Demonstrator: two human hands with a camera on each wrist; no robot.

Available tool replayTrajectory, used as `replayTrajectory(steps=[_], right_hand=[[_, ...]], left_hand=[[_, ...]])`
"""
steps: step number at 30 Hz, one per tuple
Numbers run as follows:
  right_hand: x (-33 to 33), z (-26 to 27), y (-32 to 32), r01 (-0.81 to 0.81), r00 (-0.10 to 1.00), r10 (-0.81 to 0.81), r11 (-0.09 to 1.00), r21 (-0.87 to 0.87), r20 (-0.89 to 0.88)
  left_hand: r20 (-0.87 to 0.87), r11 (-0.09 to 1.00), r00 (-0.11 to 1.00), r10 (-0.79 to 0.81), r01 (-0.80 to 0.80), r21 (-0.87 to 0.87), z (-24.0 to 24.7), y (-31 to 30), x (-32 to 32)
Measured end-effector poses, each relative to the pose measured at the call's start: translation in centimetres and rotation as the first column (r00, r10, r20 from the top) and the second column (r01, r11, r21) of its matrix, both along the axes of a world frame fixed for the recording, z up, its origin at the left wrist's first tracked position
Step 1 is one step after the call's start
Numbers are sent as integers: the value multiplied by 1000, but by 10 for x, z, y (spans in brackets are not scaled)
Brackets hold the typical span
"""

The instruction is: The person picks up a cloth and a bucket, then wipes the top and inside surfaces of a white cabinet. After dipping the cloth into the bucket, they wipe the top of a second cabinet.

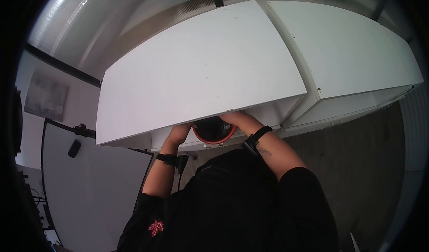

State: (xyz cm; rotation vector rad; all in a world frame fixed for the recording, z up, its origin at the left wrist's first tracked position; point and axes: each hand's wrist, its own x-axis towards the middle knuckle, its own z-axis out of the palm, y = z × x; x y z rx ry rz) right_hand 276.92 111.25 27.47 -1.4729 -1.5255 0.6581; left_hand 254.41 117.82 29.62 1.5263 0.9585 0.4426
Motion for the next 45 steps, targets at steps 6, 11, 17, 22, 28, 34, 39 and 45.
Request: replayTrajectory(steps=[6, 11, 17, 22, 28, 34, 39, 45], right_hand=[[12, -41, -2, 83, 951, -80, 997, 5, 300], [3, 6, -13, 143, 989, -144, 989, 35, 38], [2, 33, -10, 45, 950, -19, 996, 77, -312], [-7, 29, -10, -84, 793, -199, 901, -427, -576], [-16, 33, -9, 5, 801, -113, 983, -182, -588], [-22, 23, -8, 44, 846, -139, 980, -193, -515], [-17, 4, 0, 95, 859, -124, 992, -84, -496], [-3, 10, -17, -138, 882, 2, 957, -256, -471]], left_hand=[[124, 994, 988, 88, -78, -78, -19, 1, -3], [134, 993, 984, 115, -108, -55, -37, 12, -3], [143, 999, 989, 35, -39, 28, -48, 18, 0], [-45, 969, 998, -45, 55, 241, -28, -4, 25], [-61, 960, 996, -73, 86, 267, -51, -4, 27], [56, 981, 982, -180, 175, 81, -27, -10, 42], [-83, 920, 987, -138, 159, 359, -45, 13, 31], [157, 967, 982, -102, 61, 248, -53, 27, 17]])
